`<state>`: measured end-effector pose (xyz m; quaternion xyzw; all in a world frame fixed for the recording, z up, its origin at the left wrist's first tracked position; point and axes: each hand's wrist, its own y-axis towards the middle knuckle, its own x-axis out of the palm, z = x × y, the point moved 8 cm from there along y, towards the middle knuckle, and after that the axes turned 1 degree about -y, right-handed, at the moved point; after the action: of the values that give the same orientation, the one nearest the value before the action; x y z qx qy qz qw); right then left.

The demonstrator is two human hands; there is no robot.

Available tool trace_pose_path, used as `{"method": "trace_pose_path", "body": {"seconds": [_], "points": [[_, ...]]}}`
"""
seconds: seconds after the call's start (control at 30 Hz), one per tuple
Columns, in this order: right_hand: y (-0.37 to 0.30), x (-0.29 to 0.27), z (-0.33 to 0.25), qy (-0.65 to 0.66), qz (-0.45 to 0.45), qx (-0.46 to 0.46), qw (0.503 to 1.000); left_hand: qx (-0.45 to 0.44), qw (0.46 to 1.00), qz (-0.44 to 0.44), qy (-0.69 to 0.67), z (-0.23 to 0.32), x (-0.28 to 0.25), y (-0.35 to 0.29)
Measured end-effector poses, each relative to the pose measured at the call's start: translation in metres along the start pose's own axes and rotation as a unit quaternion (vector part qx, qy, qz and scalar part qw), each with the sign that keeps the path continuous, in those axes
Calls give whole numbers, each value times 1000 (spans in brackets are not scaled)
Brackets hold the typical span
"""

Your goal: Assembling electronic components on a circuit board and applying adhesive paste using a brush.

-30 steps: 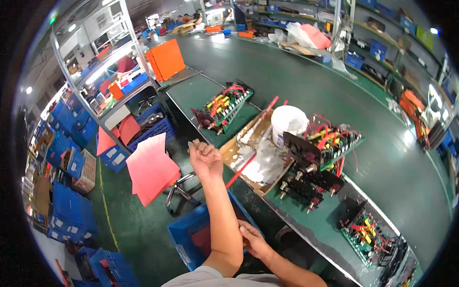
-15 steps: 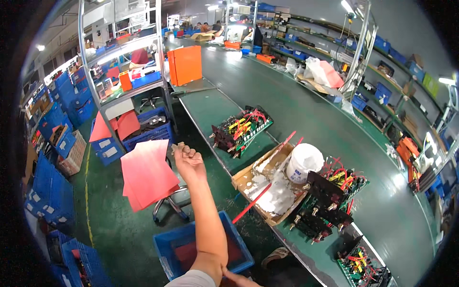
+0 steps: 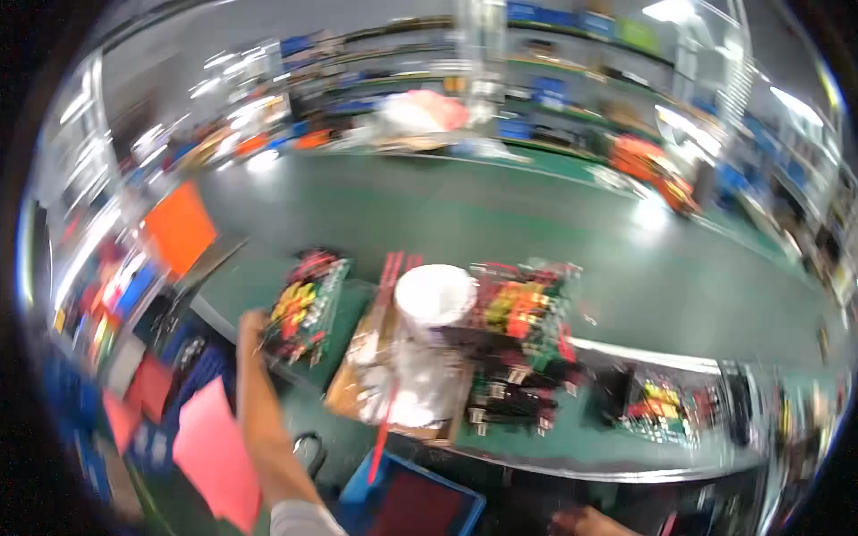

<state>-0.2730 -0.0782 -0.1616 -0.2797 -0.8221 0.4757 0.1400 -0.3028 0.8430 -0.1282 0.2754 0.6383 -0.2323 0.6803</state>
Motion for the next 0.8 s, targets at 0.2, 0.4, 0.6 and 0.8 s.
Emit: {"method": "trace_pose_path", "body": {"seconds": [0.2,0.4,0.6,0.8], "points": [[57,-22,4,-52,29,-247,967,84,791,-93,-599,3,22,25],[55,-37,55,167,98,-87,977,43,932,-167,-320,29,-7,19],[52,-34,77,211,138,-78,965,-53,945,-115,-301,24,-30,-8],[49,-39,72,225,139,-76,962,-82,967,-39,-238,13,-31,11]]}}
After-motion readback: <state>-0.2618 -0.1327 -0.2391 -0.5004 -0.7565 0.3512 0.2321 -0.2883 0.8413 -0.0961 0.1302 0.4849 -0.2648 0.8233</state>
